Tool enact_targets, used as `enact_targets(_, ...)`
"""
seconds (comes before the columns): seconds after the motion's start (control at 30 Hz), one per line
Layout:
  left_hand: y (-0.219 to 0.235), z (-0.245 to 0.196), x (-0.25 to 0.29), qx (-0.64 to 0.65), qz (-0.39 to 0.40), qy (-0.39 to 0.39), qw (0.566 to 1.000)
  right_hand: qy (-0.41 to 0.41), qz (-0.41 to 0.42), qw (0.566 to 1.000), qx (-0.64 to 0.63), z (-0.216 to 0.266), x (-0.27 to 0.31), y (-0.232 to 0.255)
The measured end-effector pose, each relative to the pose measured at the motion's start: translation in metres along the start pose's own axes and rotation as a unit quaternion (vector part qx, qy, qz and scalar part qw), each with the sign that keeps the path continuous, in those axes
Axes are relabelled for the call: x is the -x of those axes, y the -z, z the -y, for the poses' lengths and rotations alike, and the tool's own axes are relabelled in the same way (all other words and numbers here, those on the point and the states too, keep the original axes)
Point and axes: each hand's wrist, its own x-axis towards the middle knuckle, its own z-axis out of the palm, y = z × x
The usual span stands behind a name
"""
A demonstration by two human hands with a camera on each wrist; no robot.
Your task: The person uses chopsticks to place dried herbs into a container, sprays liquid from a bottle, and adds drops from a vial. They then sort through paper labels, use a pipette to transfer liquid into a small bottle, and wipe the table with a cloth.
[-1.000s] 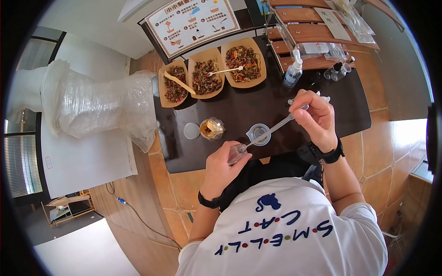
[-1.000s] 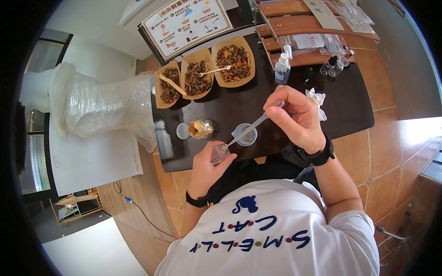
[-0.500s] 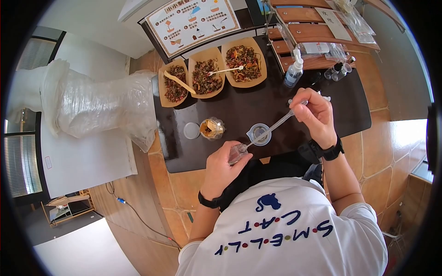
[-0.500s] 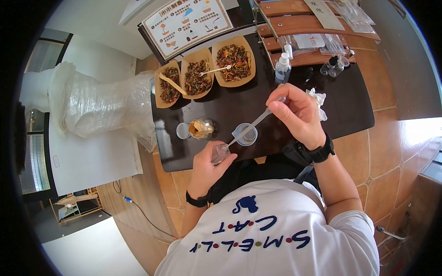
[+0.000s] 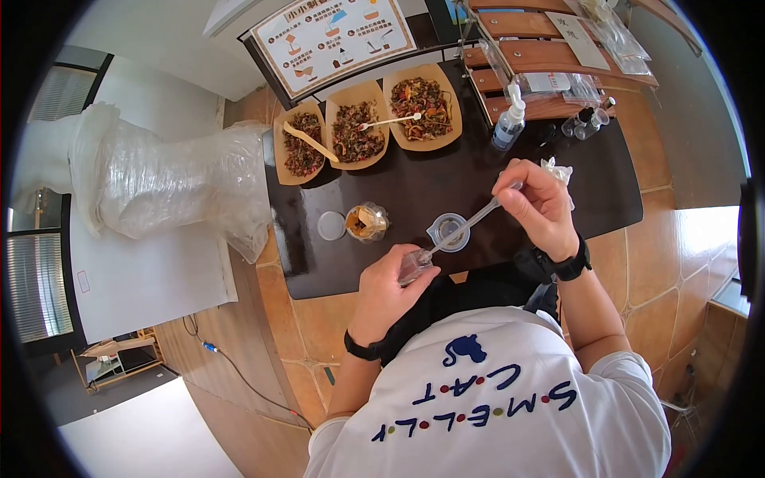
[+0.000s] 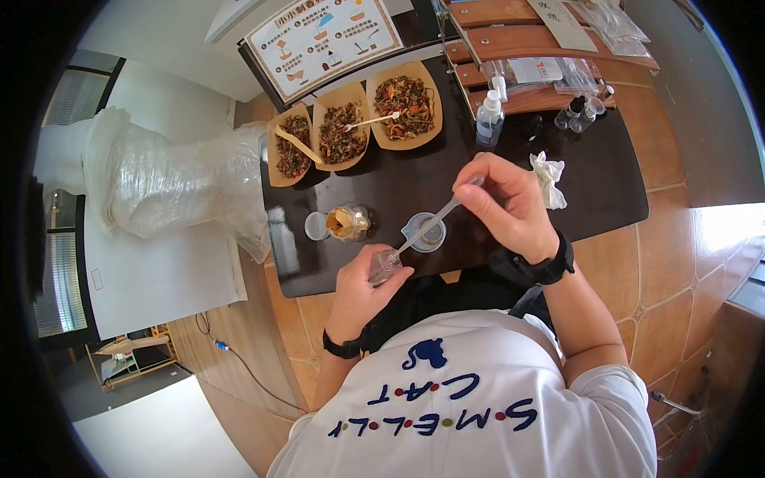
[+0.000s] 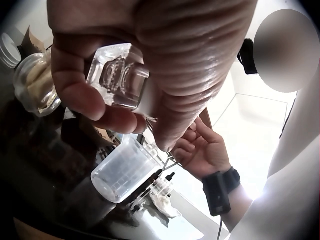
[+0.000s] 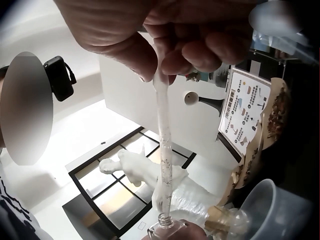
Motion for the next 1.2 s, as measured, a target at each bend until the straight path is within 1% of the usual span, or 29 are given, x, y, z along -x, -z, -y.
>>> enact_targets(0.07, 0.0, 0.0, 0.0, 0.001, 0.002, -0.001, 1.0, 0.016, 0.008, 1.0, 0.01, 0.001, 0.001, -0.003)
enact_targets(0.13, 0.0, 0.0, 0.0, -0.007, 0.005, -0.008, 1.0, 0.073, 0.048, 0.993, 0.078, 0.001, 0.003, -0.005)
enact_targets(0.17, -0.001, 0.001, 0.0, -0.008, 0.005, -0.008, 1.0, 0.086, 0.038, 0.992, 0.08, 0.004, 0.002, -0.01)
enact_targets(0.2, -0.001, 0.001, 0.0, -0.01, 0.008, -0.005, 1.0, 0.085, 0.038, 0.992, 0.08, 0.005, 0.001, -0.009)
enact_targets(0.27, -0.001, 0.001, -0.001, -0.013, 0.01, -0.002, 1.0, 0.044, 0.04, 0.996, 0.062, 0.006, 0.0, -0.009)
enact_targets(0.4, 0.0, 0.002, -0.001, -0.014, 0.009, 0.005, 1.0, 0.035, 0.02, 0.998, 0.039, 0.006, -0.004, -0.004)
enact_targets(0.47, -0.001, 0.005, 0.0, -0.012, 0.009, 0.007, 1.0, 0.017, 0.047, 0.997, 0.062, 0.009, -0.004, 0.001)
enact_targets(0.57, -0.003, 0.007, -0.001, -0.021, 0.006, -0.017, 1.0, 0.009, 0.057, 0.995, 0.087, 0.016, -0.003, 0.005)
enact_targets(0.63, -0.004, 0.005, -0.001, 0.004, 0.016, 0.01, 1.0, 0.012, 0.039, 0.997, 0.062, 0.012, -0.002, 0.005)
enact_targets(0.67, -0.005, 0.005, -0.001, 0.004, 0.016, 0.01, 1.0, 0.015, 0.022, 0.999, 0.037, 0.011, -0.001, 0.006)
enact_targets(0.83, -0.006, 0.006, -0.004, 0.003, 0.015, -0.007, 1.0, 0.023, 0.012, 0.999, 0.048, 0.015, -0.004, 0.015)
enact_targets(0.9, -0.007, 0.005, -0.005, 0.005, 0.018, -0.008, 1.0, 0.028, 0.008, 0.998, 0.051, 0.015, -0.004, 0.019)
enact_targets(1.07, -0.01, 0.004, -0.004, 0.028, 0.025, 0.004, 0.999, 0.029, -0.004, 1.0, 0.012, 0.012, -0.005, 0.018)
enact_targets(1.2, -0.011, 0.004, -0.005, 0.039, 0.025, 0.009, 0.999, 0.029, 0.003, 0.998, 0.053, 0.013, -0.004, 0.015)
